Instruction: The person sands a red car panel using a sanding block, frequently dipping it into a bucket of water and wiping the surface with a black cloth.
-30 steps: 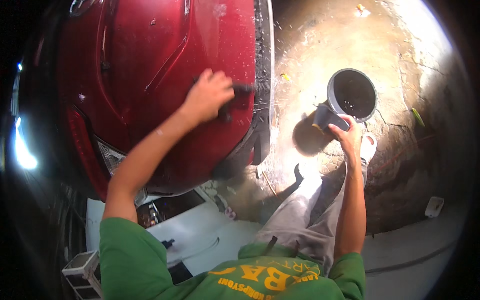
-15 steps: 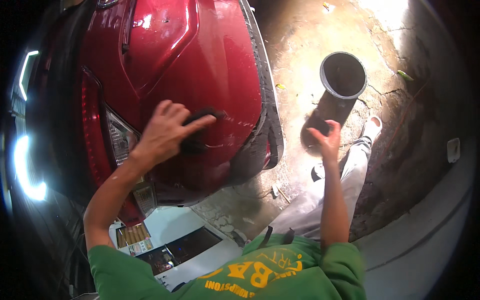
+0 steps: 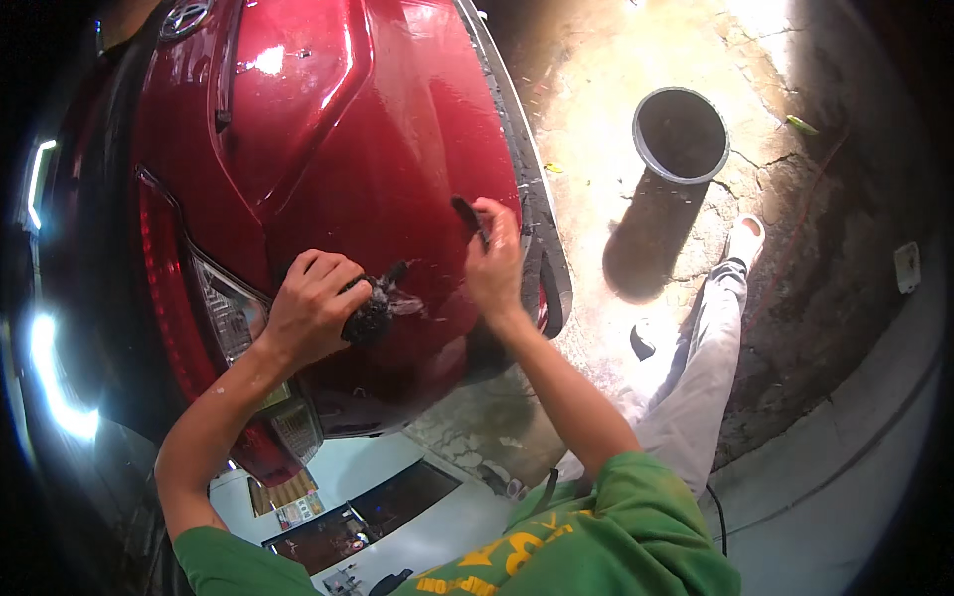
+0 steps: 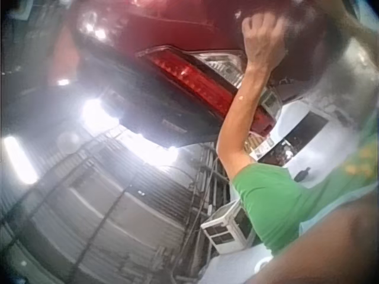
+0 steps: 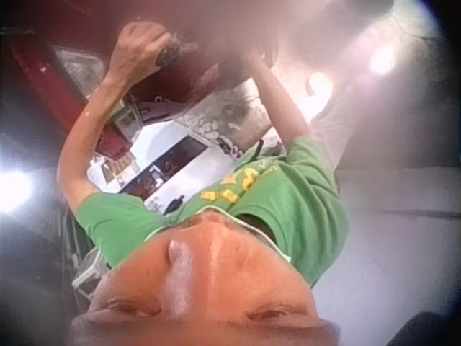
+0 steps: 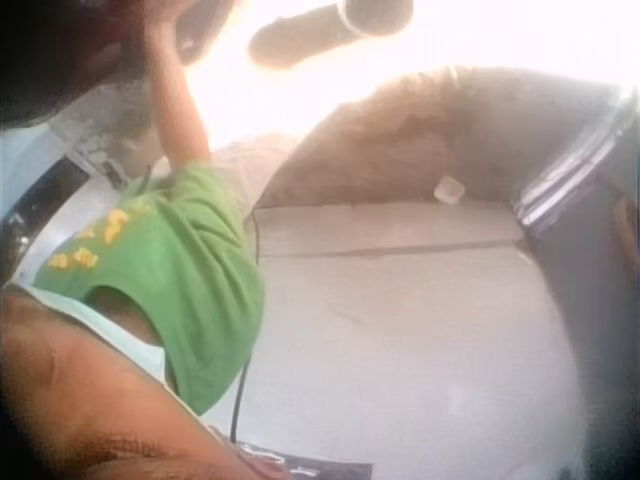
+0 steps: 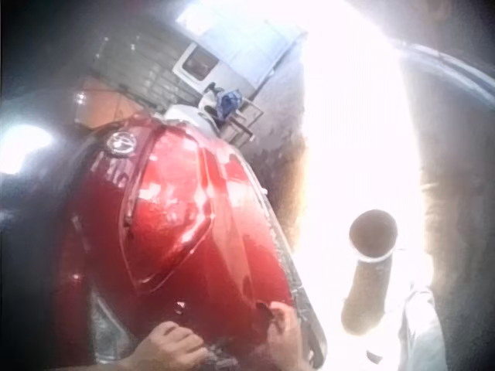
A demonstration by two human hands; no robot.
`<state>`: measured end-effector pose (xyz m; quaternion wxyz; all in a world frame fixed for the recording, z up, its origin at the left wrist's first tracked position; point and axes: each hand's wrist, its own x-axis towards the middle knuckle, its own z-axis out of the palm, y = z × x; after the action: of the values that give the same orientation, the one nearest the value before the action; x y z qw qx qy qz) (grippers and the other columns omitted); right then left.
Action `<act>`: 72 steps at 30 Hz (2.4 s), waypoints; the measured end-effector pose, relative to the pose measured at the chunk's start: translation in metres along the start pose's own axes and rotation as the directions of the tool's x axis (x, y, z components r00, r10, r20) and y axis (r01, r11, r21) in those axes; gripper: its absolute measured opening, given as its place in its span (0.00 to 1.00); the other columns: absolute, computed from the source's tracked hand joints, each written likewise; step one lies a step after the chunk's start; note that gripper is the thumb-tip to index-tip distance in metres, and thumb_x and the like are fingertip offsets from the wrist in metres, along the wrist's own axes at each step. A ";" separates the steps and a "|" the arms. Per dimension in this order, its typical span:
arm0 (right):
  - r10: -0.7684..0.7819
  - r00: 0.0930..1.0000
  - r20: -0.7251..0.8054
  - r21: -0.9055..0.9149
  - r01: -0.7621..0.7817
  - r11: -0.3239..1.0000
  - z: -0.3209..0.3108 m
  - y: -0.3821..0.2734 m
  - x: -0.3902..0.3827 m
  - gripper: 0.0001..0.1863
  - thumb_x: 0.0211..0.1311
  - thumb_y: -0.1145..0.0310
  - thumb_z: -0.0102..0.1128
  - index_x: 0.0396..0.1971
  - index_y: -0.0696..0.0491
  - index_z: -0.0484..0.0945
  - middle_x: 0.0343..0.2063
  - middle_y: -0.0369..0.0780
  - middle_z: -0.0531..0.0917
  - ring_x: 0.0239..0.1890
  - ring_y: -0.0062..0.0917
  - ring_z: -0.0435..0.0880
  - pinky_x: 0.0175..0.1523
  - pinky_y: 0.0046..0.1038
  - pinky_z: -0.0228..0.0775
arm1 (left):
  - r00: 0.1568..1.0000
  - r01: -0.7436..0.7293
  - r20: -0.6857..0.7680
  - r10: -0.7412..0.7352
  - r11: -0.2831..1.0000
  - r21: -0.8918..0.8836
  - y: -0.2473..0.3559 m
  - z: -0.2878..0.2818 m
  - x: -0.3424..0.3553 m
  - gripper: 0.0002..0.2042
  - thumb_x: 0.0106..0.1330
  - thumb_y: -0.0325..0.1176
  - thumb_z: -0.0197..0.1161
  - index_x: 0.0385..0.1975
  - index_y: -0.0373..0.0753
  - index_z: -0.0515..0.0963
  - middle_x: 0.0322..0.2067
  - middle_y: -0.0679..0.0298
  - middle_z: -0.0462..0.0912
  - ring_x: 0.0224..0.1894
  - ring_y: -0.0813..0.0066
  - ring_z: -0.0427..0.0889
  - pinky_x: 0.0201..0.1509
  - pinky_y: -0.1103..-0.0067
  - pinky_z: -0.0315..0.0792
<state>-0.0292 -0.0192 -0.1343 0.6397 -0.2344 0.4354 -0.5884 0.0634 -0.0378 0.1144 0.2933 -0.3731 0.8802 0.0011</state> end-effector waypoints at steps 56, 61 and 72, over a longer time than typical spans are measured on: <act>-0.171 0.855 0.489 -0.300 0.349 0.888 0.043 -0.022 -0.072 0.39 0.62 0.68 0.56 0.72 0.62 0.55 0.75 0.53 0.52 0.78 0.52 0.46 0.76 0.57 0.36 | 0.439 0.783 -0.657 -0.613 0.620 -0.056 -0.271 -0.166 -0.104 0.16 0.69 0.39 0.66 0.51 0.37 0.84 0.47 0.65 0.83 0.51 0.77 0.80 0.57 0.79 0.71; -0.305 0.906 0.294 -0.420 0.409 0.810 0.077 -0.007 0.101 0.33 0.69 0.67 0.50 0.71 0.63 0.56 0.73 0.55 0.56 0.75 0.54 0.53 0.74 0.59 0.44 | 0.595 0.740 -0.624 -0.507 0.648 0.179 -0.261 -0.162 -0.083 0.15 0.71 0.39 0.63 0.54 0.42 0.83 0.48 0.65 0.82 0.53 0.74 0.80 0.59 0.79 0.71; -0.338 0.824 0.455 -0.365 0.519 0.773 0.079 -0.050 0.006 0.37 0.63 0.65 0.56 0.70 0.62 0.59 0.73 0.54 0.58 0.76 0.53 0.52 0.74 0.60 0.44 | 0.335 0.854 -0.705 -0.625 0.518 -0.053 -0.259 -0.160 -0.081 0.17 0.71 0.34 0.60 0.58 0.54 0.81 0.53 0.65 0.83 0.60 0.74 0.78 0.66 0.79 0.67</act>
<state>0.0085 -0.0518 -0.0547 0.4774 -0.5825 0.3727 -0.5422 0.1964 -0.2069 0.3448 -0.0063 -0.6571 0.6330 -0.4094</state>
